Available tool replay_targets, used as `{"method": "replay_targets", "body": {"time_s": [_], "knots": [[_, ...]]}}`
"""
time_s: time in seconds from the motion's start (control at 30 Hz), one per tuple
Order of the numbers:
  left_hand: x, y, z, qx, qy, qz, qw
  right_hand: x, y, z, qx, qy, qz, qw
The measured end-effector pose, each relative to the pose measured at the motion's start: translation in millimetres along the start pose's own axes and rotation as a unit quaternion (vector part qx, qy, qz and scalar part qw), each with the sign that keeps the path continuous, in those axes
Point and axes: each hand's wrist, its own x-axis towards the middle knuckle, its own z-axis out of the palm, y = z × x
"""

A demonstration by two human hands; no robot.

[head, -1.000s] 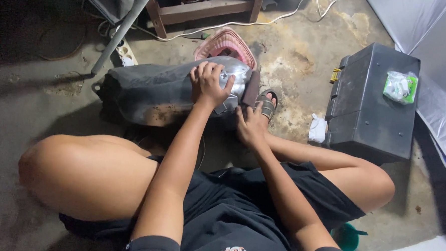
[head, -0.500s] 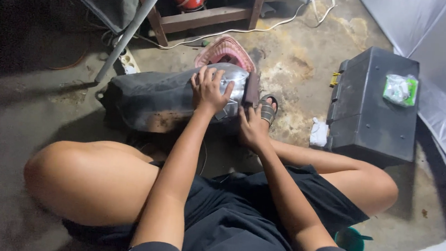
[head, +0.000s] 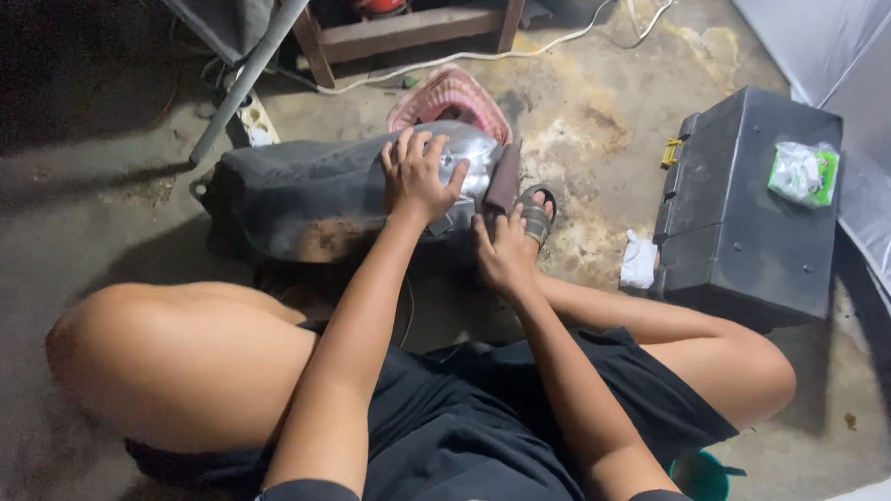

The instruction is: The person sits on the floor and uses a sanding block to smooth the surface of a large, dark metal object. They hold the object steady with one hand while rubbing the sanding block back and forth across a specific area.

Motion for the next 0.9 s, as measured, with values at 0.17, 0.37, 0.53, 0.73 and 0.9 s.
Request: {"method": "replay_targets", "body": {"time_s": [0.17, 0.37, 0.53, 0.73, 0.9], "knots": [[3, 1, -3, -0.006, -0.004, -0.006, 1.000, 10, -1, -1, -0.007, -0.028, 0.037, 0.999], [5, -1, 3, 0.000, -0.013, -0.005, 1.000, 8, -3, -12, 0.010, -0.003, 0.004, 1.000], [2, 1, -3, -0.002, -0.029, -0.011, 1.000, -6, -15, -21, 0.024, -0.020, 0.022, 0.999], [2, -2, 5, -0.018, -0.004, -0.001, 1.000, 16, -9, -19, 0.065, -0.010, 0.019, 0.998], [3, -2, 1, -0.018, -0.005, 0.000, 1.000, 6, -2, -1, 0.084, -0.026, 0.028, 0.996]]}}
